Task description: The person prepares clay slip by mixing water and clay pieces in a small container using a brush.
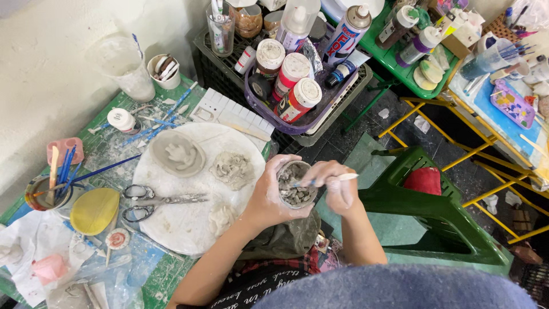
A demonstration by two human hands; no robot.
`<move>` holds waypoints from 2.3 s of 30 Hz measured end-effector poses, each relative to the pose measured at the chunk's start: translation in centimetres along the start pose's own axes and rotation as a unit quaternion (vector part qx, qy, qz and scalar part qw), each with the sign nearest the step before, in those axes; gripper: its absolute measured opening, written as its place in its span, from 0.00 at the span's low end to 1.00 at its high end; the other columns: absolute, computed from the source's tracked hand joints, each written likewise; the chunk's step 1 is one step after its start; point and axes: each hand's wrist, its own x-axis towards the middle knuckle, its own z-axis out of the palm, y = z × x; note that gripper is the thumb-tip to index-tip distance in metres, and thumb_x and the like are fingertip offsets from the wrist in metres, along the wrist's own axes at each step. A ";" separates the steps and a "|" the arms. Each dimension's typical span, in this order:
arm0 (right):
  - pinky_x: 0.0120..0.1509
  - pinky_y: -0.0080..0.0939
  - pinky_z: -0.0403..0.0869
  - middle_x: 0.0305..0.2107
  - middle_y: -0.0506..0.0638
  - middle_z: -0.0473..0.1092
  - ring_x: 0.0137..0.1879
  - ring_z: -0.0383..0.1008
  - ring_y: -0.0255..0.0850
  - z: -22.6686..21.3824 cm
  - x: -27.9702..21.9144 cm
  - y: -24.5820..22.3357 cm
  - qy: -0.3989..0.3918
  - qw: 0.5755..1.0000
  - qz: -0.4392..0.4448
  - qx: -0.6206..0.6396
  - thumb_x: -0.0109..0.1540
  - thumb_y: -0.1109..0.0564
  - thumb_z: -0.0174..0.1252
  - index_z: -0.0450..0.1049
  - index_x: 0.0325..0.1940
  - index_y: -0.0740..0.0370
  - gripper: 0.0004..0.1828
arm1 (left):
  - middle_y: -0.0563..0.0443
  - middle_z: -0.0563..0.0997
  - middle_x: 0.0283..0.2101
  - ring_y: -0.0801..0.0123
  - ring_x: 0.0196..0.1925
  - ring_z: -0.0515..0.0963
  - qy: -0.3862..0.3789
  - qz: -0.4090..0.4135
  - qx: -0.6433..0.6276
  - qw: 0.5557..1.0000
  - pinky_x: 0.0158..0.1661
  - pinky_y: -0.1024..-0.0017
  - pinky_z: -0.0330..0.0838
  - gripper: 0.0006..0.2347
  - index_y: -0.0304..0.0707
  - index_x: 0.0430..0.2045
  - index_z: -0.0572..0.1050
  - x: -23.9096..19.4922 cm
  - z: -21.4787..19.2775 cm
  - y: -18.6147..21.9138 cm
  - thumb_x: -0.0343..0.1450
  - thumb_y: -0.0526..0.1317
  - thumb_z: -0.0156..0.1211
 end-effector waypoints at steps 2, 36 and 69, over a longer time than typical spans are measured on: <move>0.41 0.42 0.78 0.30 0.56 0.74 0.37 0.77 0.43 -0.4 0.0 0.0 0.076 0.995 -0.054 0.040 0.75 0.43 0.44 0.65 0.38 0.60 0.20 | 0.42 0.72 0.62 0.61 0.62 0.77 0.000 0.015 -0.016 1.000 0.65 0.64 0.71 0.44 0.34 0.64 0.54 0.1 -0.1 0.2 0.56 0.39 0.81; 0.49 0.37 0.74 0.46 0.59 0.74 0.42 0.73 0.38 17.9 5.4 -0.4 -0.135 0.975 0.094 0.150 0.75 0.57 0.48 0.71 0.51 0.69 0.11 | 0.41 0.76 0.55 0.60 0.57 0.81 0.305 -0.049 0.228 0.923 0.60 0.66 0.73 0.44 0.29 0.60 0.56 -12.0 -12.4 6.0 0.54 0.43 0.82; 0.33 0.37 0.57 0.21 0.48 0.56 0.28 0.59 0.37 36.9 -4.9 7.3 -0.296 0.930 0.026 0.218 0.74 0.44 0.38 0.56 0.26 0.63 0.27 | 0.41 0.76 0.56 0.57 0.55 0.81 0.533 -0.066 0.316 0.782 0.56 0.65 0.75 0.40 0.30 0.60 0.62 -30.7 -14.6 -0.3 0.56 0.42 0.82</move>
